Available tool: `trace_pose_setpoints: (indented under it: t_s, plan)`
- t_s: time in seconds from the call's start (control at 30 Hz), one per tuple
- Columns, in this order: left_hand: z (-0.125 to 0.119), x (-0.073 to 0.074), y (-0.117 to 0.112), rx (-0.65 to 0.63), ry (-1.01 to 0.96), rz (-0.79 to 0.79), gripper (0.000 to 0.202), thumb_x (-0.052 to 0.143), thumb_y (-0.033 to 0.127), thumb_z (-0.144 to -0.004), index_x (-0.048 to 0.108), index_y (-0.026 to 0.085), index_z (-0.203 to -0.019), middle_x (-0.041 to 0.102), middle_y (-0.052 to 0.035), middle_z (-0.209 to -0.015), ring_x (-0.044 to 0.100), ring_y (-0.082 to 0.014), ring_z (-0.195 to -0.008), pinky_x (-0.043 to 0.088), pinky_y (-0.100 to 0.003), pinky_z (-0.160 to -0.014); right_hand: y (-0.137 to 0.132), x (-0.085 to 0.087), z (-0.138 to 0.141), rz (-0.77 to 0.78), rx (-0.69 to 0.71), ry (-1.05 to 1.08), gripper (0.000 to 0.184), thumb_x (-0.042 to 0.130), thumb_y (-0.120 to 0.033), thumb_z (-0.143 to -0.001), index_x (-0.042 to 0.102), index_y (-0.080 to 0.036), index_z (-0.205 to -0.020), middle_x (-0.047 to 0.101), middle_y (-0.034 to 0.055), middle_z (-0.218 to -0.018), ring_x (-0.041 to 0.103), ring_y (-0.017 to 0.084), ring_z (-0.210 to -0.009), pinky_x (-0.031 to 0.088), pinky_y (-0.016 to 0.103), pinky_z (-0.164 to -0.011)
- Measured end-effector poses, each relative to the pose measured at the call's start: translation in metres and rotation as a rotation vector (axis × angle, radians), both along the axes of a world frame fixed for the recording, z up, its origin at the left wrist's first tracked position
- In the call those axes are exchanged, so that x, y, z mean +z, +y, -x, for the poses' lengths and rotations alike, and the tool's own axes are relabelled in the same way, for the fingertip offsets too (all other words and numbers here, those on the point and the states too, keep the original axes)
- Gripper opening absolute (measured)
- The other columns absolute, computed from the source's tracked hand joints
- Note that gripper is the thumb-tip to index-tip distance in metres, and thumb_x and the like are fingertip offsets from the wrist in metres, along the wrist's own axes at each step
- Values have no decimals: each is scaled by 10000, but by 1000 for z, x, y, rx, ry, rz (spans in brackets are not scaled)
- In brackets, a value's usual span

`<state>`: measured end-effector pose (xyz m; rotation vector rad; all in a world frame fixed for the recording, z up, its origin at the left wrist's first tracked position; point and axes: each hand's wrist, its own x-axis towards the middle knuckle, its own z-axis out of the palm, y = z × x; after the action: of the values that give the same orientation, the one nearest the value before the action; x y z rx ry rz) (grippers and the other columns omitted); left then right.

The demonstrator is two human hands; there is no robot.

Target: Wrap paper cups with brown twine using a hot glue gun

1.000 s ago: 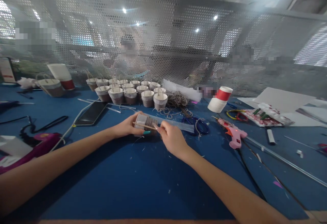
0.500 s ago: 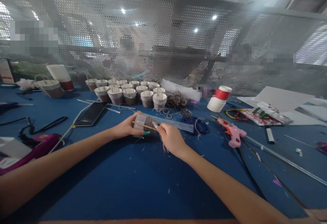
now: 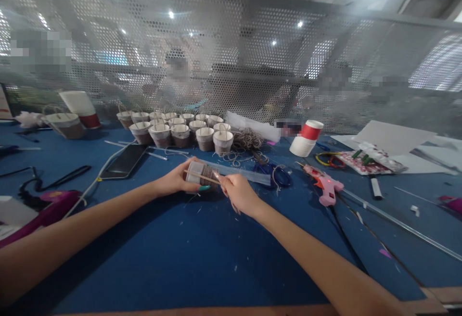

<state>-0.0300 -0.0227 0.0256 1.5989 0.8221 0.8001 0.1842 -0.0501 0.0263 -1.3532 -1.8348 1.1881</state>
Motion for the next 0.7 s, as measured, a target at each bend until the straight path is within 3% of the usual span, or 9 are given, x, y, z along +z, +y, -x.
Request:
trace_pose_setpoints:
  t_s: [0.27,0.4,0.53,0.7]
  plan:
    - [-1,-1,-1,-12,-11,-1,540,803,217,-594,467,183,-1015,595,8,-868,572,-135,-754,460,-282,-694,7,5,-4,375,27,243,495,514,-538,-885,413,-201,-538,274,-113,-294,161,25,-251,143,169,-289]
    - [1,-1,-1,-33,-19,-6,520,798,204,-613,462,183,-1009,589,12,-858,562,-120,-744,451,-269,-685,10,1,-6,238,60,236,446,556,-526,-856,495,-181,-581,348,-99,-297,241,32,-251,188,174,-306]
    - [0,-1,-1,-53,-40,6,526,803,207,-610,457,187,-1006,600,3,-880,583,-134,-772,462,-291,-714,7,3,-6,46,40,147,394,622,-518,-799,488,-189,-628,430,-90,-365,376,52,-292,274,180,-333]
    - [0,1,-2,-57,-16,-16,521,794,221,-614,454,191,-1007,615,-19,-925,605,-160,-814,470,-307,-727,0,5,-8,-151,23,35,319,567,-487,-849,482,-208,-720,522,-54,-497,507,104,-373,359,221,-387]
